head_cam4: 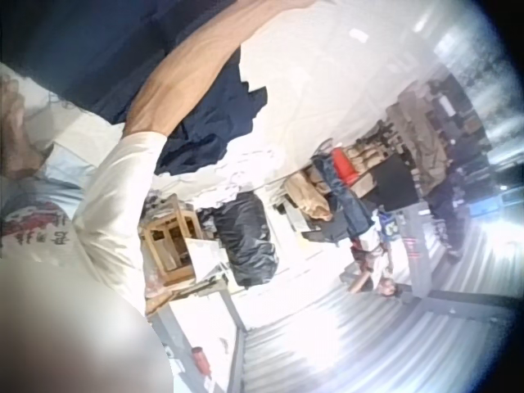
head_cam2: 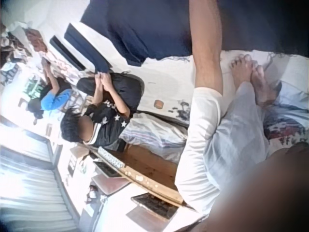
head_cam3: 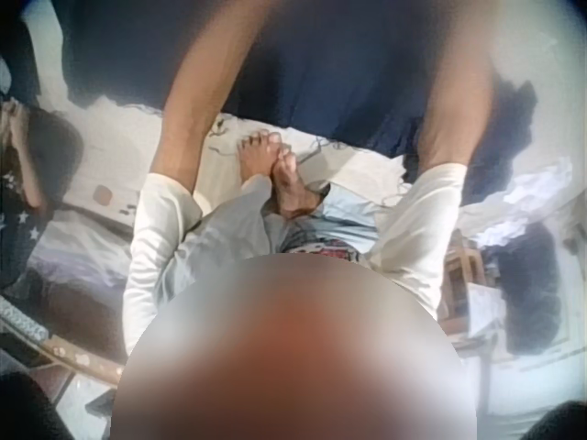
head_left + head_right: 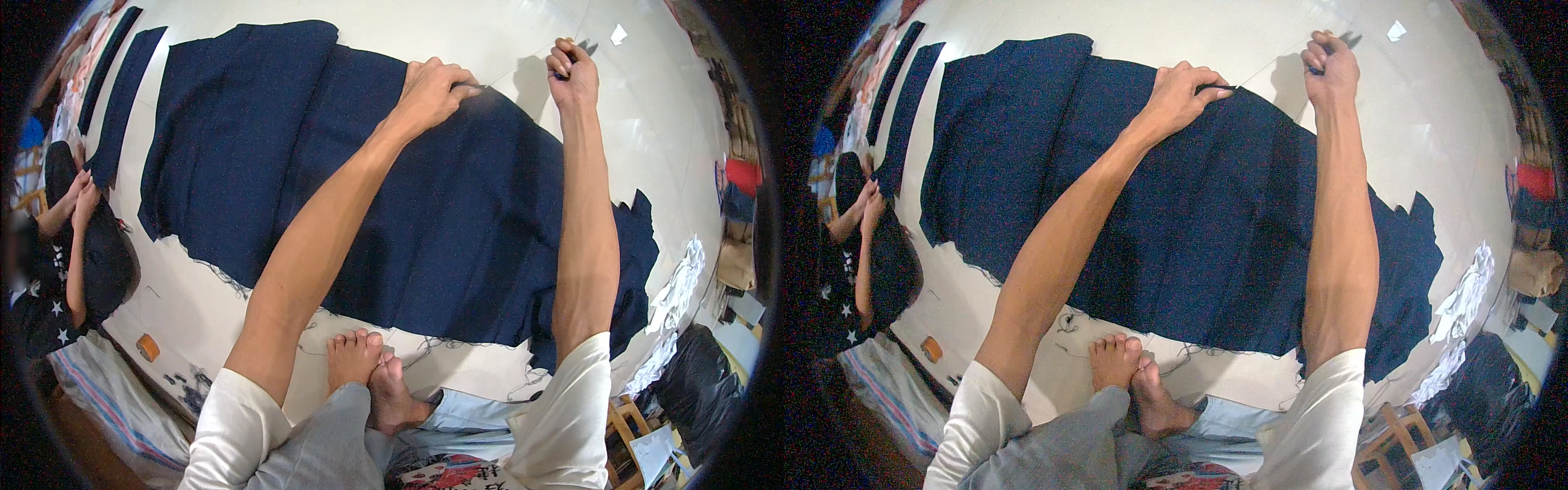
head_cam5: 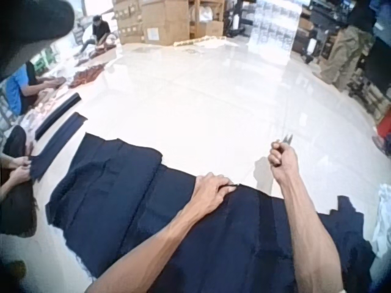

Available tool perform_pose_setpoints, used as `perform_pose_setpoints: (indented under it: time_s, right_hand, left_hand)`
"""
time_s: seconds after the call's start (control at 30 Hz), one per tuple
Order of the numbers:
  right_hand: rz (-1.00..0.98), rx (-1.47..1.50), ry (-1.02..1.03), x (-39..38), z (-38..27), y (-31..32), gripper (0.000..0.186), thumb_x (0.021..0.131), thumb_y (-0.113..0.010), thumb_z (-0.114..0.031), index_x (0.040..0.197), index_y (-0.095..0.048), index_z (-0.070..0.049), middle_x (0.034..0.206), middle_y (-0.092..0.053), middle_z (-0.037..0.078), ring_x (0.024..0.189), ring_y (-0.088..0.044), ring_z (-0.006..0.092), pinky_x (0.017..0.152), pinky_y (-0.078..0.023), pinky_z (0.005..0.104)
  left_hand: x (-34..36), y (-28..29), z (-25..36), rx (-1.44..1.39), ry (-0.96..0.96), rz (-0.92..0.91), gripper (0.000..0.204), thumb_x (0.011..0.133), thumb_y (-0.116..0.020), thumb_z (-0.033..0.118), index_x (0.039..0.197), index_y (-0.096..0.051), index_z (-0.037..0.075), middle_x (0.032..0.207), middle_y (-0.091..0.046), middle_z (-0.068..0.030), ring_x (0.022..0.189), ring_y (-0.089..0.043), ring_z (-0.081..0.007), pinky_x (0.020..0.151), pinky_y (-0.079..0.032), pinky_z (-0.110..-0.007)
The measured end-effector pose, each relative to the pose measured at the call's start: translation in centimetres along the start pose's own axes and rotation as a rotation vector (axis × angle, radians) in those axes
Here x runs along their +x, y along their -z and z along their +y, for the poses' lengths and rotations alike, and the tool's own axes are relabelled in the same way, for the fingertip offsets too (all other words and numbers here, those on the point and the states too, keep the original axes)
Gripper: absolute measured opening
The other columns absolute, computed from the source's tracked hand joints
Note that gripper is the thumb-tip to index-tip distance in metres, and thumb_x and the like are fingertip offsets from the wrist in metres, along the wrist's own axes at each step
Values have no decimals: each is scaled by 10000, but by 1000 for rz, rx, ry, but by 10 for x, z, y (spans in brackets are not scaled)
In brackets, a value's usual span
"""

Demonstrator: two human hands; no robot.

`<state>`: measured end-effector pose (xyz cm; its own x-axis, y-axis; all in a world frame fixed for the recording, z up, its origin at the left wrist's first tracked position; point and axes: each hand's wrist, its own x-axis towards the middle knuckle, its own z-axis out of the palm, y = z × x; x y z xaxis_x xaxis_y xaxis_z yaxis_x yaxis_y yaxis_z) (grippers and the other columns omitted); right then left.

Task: The person sits on the floor and uses shears to cut a large piece of dark blue fabric. They repeatedly smooth the fabric, align the edges, and make cuts along the length of the material. The person also removes loose threads from the cut edges.

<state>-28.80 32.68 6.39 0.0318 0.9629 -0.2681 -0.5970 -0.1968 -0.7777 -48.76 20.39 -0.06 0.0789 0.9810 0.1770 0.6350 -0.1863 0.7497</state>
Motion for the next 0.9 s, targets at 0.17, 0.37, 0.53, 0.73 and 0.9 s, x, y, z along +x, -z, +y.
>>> perform_pose_setpoints:
  time_s: [0.17,0.37,0.53,0.73,0.9]
  right_hand:
    - [-411,-419,-5,-27,1,-9,146,1077,-483,-156,1054,-552,-30,1008,-695,115,516,-321,48,454,-299,204]
    - [155,-1025,483,-113,5,-7,485,961,-714,-387,1164,-609,41,951,-707,147,802,-614,178,745,-505,351]
    - [71,-1501,337,-255,80,23,498,821,-848,-470,829,-601,-38,669,-647,150,590,-648,349,565,-507,424]
    - [-36,-1645,549,-285,120,43,373,837,-835,-318,783,-577,-54,644,-566,125,583,-586,314,541,-456,425]
    - [-66,-1665,580,-285,114,42,321,815,-824,-235,751,-552,-77,667,-550,109,610,-578,292,566,-451,426]
  left_hand:
    - [15,-5,5,-85,5,32,330,951,-702,401,1053,-801,103,983,-765,-91,882,-669,-258,923,-469,-440]
    - [60,-1,19,-371,104,-229,408,999,-639,413,935,-791,40,804,-722,-81,835,-661,-152,792,-497,-320]
    - [85,-1,20,120,-195,-373,396,974,-619,377,827,-770,43,826,-738,-167,891,-718,-341,841,-524,-473]
    - [110,10,26,772,-701,-511,458,1006,-605,379,748,-724,20,770,-708,-168,817,-708,-338,842,-560,-490]
    - [152,-4,4,760,-236,-396,356,940,-610,324,883,-753,3,931,-730,-222,986,-691,-350,912,-537,-471]
